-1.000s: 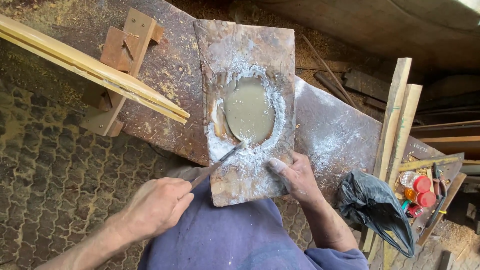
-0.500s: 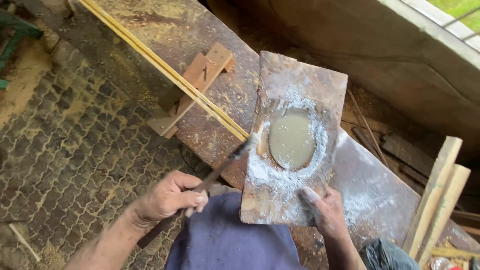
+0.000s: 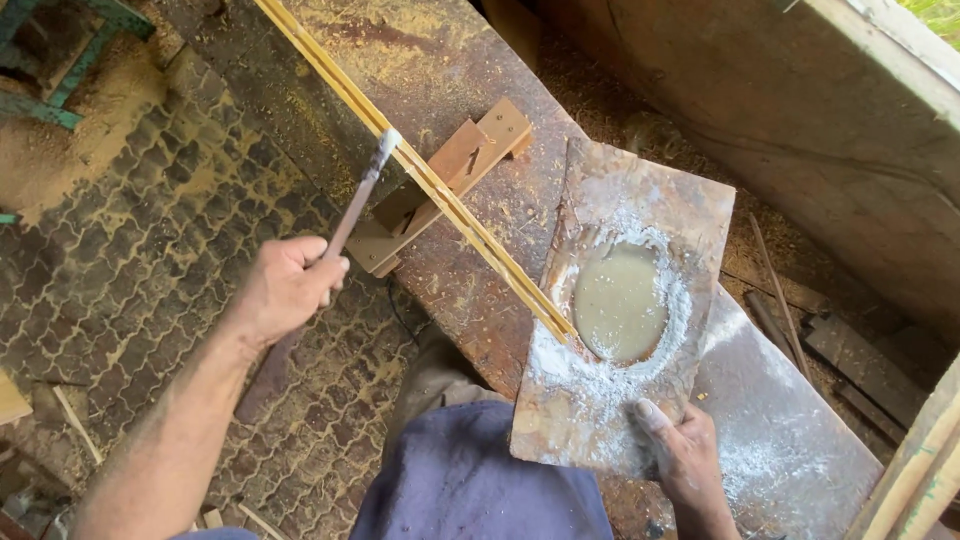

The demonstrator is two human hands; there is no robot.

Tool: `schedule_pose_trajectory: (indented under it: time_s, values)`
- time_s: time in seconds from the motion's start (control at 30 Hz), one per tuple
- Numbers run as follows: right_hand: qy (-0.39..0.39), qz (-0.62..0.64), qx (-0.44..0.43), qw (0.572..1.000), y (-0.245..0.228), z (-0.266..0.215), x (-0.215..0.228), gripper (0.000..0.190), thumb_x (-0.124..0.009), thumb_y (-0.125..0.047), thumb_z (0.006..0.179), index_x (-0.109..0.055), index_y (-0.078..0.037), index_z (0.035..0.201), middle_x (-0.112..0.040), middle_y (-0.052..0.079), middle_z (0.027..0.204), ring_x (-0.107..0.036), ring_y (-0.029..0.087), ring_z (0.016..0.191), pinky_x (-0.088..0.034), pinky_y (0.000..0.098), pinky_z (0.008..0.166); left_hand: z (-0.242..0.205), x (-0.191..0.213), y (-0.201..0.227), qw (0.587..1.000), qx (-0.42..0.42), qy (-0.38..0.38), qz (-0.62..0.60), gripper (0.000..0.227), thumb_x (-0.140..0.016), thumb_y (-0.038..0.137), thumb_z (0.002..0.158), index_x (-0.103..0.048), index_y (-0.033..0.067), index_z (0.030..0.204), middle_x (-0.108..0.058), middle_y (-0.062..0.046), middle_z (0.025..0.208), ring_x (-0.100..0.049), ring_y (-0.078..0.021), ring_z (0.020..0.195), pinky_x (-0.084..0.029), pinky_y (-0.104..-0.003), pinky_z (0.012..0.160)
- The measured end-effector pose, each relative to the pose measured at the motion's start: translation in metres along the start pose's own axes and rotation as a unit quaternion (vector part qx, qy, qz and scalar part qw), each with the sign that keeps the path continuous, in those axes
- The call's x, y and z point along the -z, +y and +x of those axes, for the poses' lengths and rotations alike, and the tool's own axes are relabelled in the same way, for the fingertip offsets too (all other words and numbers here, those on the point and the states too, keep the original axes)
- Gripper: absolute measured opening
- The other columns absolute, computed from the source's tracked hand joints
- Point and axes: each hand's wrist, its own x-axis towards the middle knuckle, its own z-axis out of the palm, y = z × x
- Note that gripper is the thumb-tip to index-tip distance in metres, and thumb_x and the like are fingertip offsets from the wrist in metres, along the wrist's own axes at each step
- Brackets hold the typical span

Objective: Apply adhesive to a thin wooden strip using a brush and handle wooden boards in a woodworking shop.

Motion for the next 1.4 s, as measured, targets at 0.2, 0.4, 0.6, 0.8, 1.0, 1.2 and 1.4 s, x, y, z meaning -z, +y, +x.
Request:
schedule_pose_trajectory:
  time_s: [0.2,0.4,0.6,0.8,1.0,1.2,1.4]
  values:
    - [0.013,0.027,-0.003,1.0,-0.023,-0.004,-0.011,0.036,-0.074,-0.026,0.088,-0.071,0.007,0.103,-0.073,0.012,0.083,-0.064,0.016,0.067,-0.052,0.0307,0.06,0.002,0.008,-0.004,0.971,-0.115,0.077,0.195,0.041,-0.065,0.019,0.098,-0.052,0.0054,0.062,-0.05,-0.002,0.051,-0.042,-0.0112,0.043,-0.033,-0.031,0.038]
    - [0.028,0.046,-0.012,0.998,-0.015,-0.001,-0.009,0.037,-0.074,-0.026,0.088,-0.07,0.007,0.105,-0.072,0.01,0.086,-0.063,0.016,0.071,-0.051,0.0314,0.063,-0.03,-0.008,-0.021,0.928,-0.237,0.089,0.273,0.032,-0.063,0.016,0.097,-0.058,0.008,0.066,-0.056,-0.002,0.059,-0.049,-0.0127,0.047,-0.04,-0.031,0.039]
    - [0.044,0.042,-0.006,0.998,-0.024,-0.005,-0.013,0.036,-0.073,-0.026,0.089,-0.07,0.007,0.104,-0.069,0.008,0.083,-0.06,0.015,0.069,-0.048,0.0301,0.062,-0.016,-0.006,-0.028,0.822,-0.319,0.166,0.441,0.023,-0.064,0.013,0.1,-0.069,0.0058,0.079,-0.061,-0.006,0.067,-0.057,-0.0144,0.055,-0.043,-0.029,0.042]
    - [0.057,0.026,-0.009,0.998,-0.023,-0.005,-0.01,0.036,-0.073,-0.025,0.089,-0.071,0.008,0.102,-0.07,0.009,0.082,-0.06,0.016,0.068,-0.047,0.0305,0.061,0.014,0.014,-0.034,0.753,-0.251,0.171,0.584,0.024,-0.063,0.022,0.104,-0.076,0.0061,0.091,-0.065,-0.005,0.069,-0.057,-0.0117,0.051,-0.042,-0.027,0.039]
    - [0.057,0.055,0.003,0.997,-0.03,-0.001,-0.014,0.036,-0.073,-0.024,0.088,-0.069,0.009,0.102,-0.071,0.011,0.082,-0.062,0.016,0.068,-0.05,0.0306,0.061,0.042,0.032,-0.043,0.837,-0.212,0.168,0.475,0.022,-0.061,0.016,0.105,-0.072,0.0062,0.088,-0.062,-0.002,0.065,-0.051,-0.0118,0.048,-0.038,-0.028,0.039]
    - [0.055,0.061,0.012,0.997,-0.021,0.004,-0.009,0.037,-0.075,-0.024,0.088,-0.069,0.009,0.103,-0.069,0.011,0.083,-0.061,0.017,0.066,-0.048,0.0308,0.059,0.032,0.023,-0.032,0.875,-0.289,0.099,0.375,0.025,-0.061,0.014,0.099,-0.063,0.0074,0.075,-0.053,0.001,0.059,-0.043,-0.0103,0.044,-0.035,-0.027,0.036]
    - [0.052,0.066,0.009,0.996,-0.024,0.004,-0.015,0.037,-0.074,-0.023,0.088,-0.069,0.009,0.105,-0.07,0.01,0.085,-0.062,0.016,0.068,-0.049,0.0302,0.06,0.007,-0.005,-0.036,0.878,-0.344,0.02,0.331,0.035,-0.059,0.012,0.1,-0.056,0.0105,0.065,-0.047,0.002,0.053,-0.04,-0.0092,0.041,-0.032,-0.026,0.031]
